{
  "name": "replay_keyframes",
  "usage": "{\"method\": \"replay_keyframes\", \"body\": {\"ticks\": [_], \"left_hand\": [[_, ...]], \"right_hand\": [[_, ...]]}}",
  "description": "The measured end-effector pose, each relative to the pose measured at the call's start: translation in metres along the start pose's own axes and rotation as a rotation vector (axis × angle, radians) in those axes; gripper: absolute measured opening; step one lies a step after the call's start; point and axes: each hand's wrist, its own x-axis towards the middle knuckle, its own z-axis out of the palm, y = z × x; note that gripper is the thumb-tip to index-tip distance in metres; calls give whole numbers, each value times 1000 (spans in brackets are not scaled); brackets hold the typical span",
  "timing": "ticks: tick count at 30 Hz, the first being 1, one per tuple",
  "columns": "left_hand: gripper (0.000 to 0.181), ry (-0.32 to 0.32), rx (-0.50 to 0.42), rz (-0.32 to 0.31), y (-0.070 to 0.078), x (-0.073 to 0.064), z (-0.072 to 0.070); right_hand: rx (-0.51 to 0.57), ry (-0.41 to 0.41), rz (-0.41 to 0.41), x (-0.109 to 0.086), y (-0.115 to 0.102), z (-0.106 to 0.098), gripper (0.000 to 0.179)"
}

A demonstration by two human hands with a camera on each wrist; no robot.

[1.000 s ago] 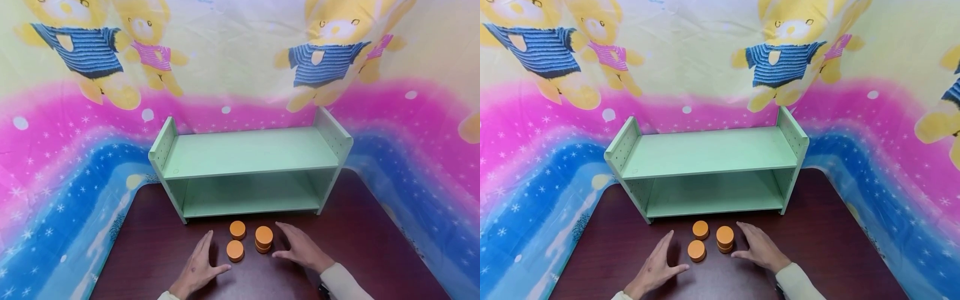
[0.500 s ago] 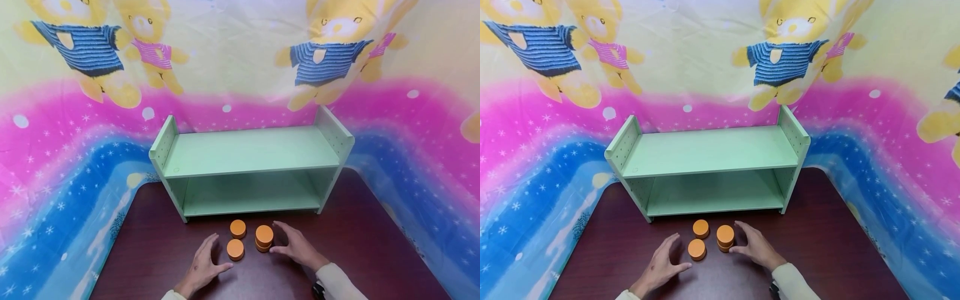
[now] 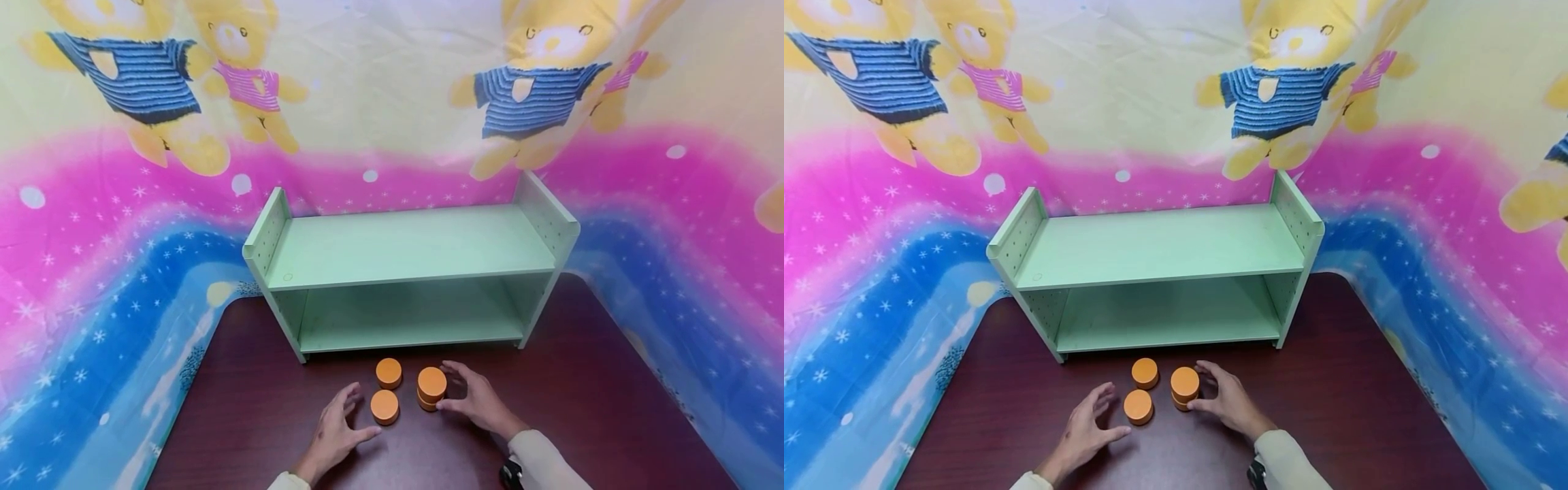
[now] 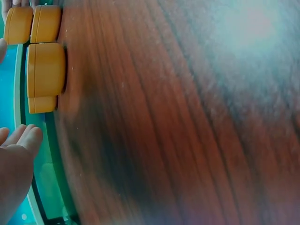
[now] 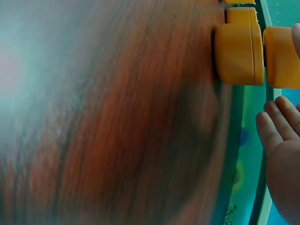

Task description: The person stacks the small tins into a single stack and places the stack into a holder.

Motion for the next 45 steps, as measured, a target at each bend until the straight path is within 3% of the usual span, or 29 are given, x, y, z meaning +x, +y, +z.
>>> {"method": "replay_keyframes", "body": {"ticks": [7, 16, 31, 45], "left_hand": [[87, -5, -73, -37, -3, 4, 7], [72, 25, -189, -33, -8, 6, 17], [72, 45, -357, -106, -11, 6, 30], [70, 75, -360, -160, -10, 8, 39]], "right_hand": [[66, 4, 21, 1, 5, 5, 77], [177, -1, 26, 3, 10, 12, 73], [222, 1, 57, 3, 10, 18, 74], [263, 19, 82, 2, 12, 23, 74]]}}
